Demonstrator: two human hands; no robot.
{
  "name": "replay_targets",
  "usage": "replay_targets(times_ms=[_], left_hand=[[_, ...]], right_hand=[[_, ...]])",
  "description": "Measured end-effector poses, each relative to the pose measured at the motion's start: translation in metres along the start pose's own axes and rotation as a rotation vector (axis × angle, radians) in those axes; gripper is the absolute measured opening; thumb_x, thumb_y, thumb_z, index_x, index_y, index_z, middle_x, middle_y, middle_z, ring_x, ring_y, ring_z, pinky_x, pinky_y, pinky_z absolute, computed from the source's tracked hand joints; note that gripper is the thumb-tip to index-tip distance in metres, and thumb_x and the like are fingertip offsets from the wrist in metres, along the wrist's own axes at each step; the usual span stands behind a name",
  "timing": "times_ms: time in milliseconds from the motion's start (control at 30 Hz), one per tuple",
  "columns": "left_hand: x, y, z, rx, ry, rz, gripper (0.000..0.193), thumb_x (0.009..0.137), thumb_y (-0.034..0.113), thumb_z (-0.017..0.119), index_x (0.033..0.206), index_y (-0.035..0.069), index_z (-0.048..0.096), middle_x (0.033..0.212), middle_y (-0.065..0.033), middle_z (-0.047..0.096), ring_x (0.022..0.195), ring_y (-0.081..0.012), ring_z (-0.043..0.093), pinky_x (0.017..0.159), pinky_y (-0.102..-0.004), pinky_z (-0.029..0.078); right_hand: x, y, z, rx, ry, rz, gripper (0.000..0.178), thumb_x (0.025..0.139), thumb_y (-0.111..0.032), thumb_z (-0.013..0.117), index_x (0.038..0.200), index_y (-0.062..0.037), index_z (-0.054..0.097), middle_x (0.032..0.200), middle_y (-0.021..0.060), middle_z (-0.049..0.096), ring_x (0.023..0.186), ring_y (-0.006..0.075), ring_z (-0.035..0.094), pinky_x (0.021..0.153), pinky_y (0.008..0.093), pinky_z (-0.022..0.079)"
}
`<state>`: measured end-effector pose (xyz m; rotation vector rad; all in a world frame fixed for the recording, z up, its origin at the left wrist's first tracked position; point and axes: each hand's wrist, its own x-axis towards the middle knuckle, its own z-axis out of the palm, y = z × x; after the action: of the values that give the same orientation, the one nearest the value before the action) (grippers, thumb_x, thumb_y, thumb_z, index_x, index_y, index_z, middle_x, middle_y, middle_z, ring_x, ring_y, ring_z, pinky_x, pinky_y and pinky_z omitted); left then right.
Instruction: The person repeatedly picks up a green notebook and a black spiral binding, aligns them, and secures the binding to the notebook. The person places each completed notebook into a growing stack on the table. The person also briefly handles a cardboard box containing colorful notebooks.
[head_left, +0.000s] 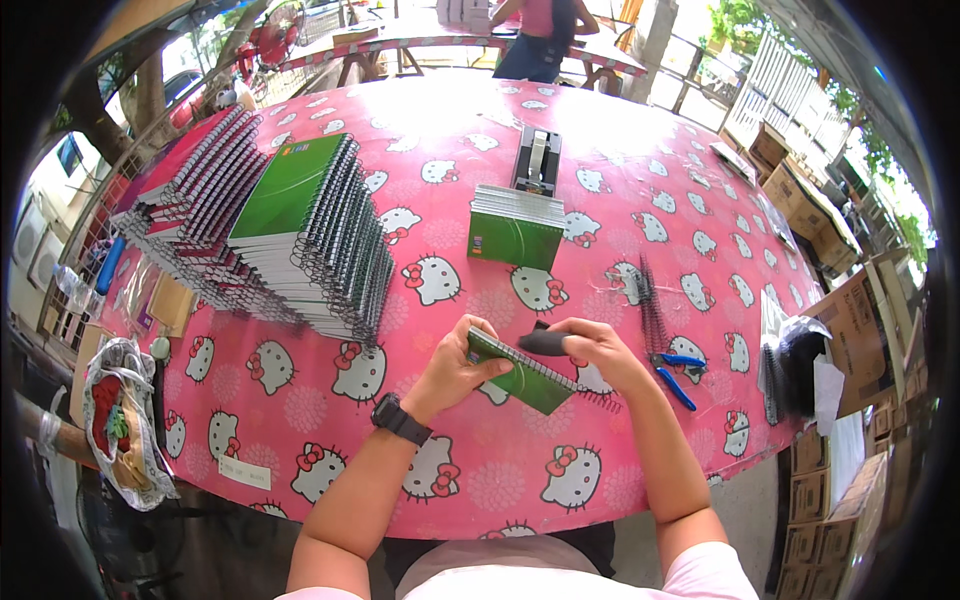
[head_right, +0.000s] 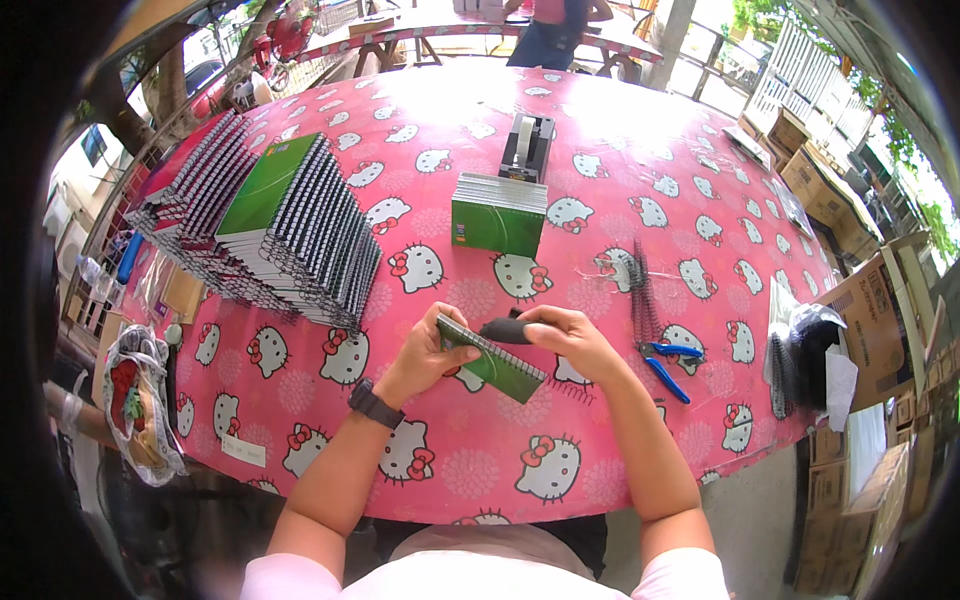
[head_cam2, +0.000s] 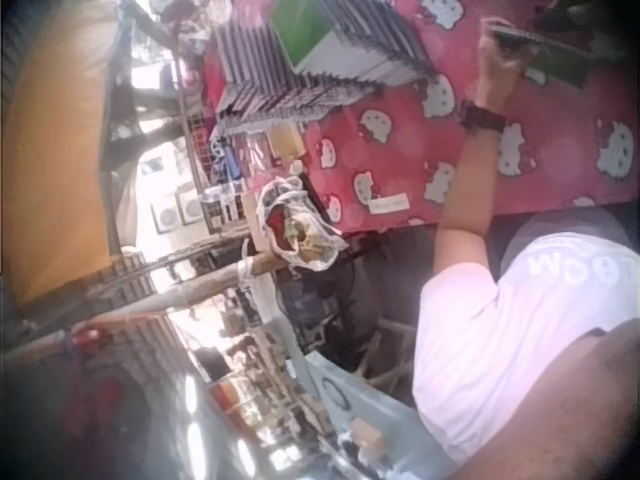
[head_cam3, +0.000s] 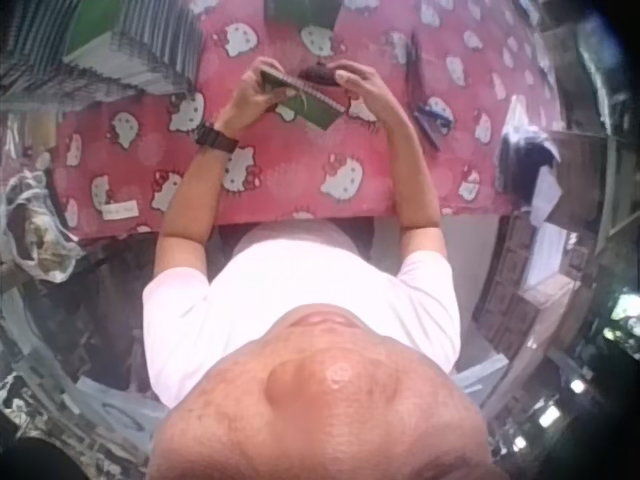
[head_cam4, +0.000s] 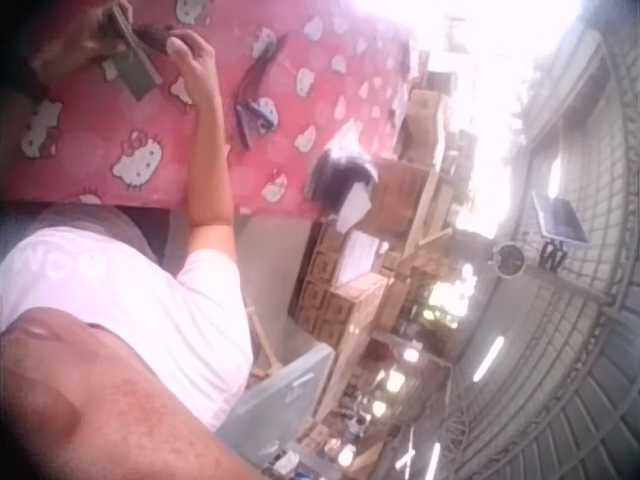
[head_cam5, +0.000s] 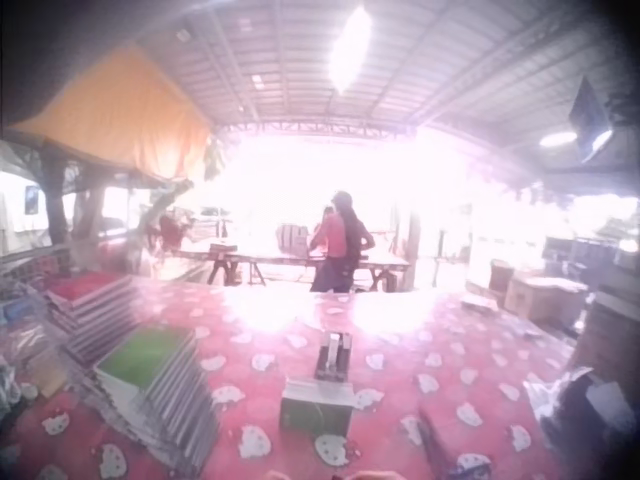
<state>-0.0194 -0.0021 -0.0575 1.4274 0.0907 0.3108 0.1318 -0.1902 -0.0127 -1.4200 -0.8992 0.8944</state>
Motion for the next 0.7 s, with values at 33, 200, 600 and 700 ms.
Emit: replay_targets(times_ms=[33, 200, 600, 700], left_hand=[[0.001, -0.002, -0.001, 0.027, -0.008, 0.006, 0.035, 0.078, 0.009, 0.075, 0.098, 0.008, 0.047, 0.084, 0.0018, 0.054, 0.077, -0.0050, 0.050, 0.067, -0.0223, 0.044], [0.003, -0.012, -0.005, 0.122, -0.046, 0.091, 0.033, 0.082, 0.005, 0.071, 0.100, 0.010, 0.044, 0.088, 0.0029, 0.052, 0.076, -0.0032, 0.048, 0.063, -0.0197, 0.041], [0.002, -0.012, -0.001, 0.186, -0.073, 0.083, 0.035, 0.081, 0.004, 0.072, 0.101, 0.010, 0.043, 0.088, 0.0034, 0.050, 0.082, -0.0029, 0.047, 0.069, -0.0206, 0.042], [0.000, -0.007, 0.003, 0.090, -0.100, 0.047, 0.030, 0.085, 0.005, 0.067, 0.104, 0.009, 0.043, 0.089, 0.0027, 0.050, 0.083, -0.0030, 0.048, 0.068, -0.0202, 0.042]], right_hand=[[-0.001, -0.004, 0.001, 0.154, -0.027, -0.025, 0.052, 0.083, -0.046, 0.063, 0.106, 0.0003, 0.062, 0.083, 0.0013, 0.059, 0.080, 0.0096, 0.051, 0.068, 0.0256, 0.040], [0.008, 0.005, 0.006, -0.389, 0.075, 0.108, 0.059, 0.083, -0.048, 0.059, 0.107, 0.0052, 0.061, 0.094, 0.0075, 0.063, 0.085, 0.0120, 0.056, 0.069, 0.0255, 0.043], [0.005, -0.002, 0.023, -0.059, 0.009, -0.092, 0.046, 0.083, -0.041, 0.067, 0.105, -0.0021, 0.064, 0.093, 0.0045, 0.057, 0.088, 0.0125, 0.051, 0.077, 0.0283, 0.042], [0.005, 0.007, 0.008, -0.382, 0.157, -0.108, 0.047, 0.081, -0.043, 0.068, 0.106, -0.0037, 0.064, 0.097, 0.0082, 0.059, 0.092, 0.0184, 0.054, 0.080, 0.0314, 0.043]])
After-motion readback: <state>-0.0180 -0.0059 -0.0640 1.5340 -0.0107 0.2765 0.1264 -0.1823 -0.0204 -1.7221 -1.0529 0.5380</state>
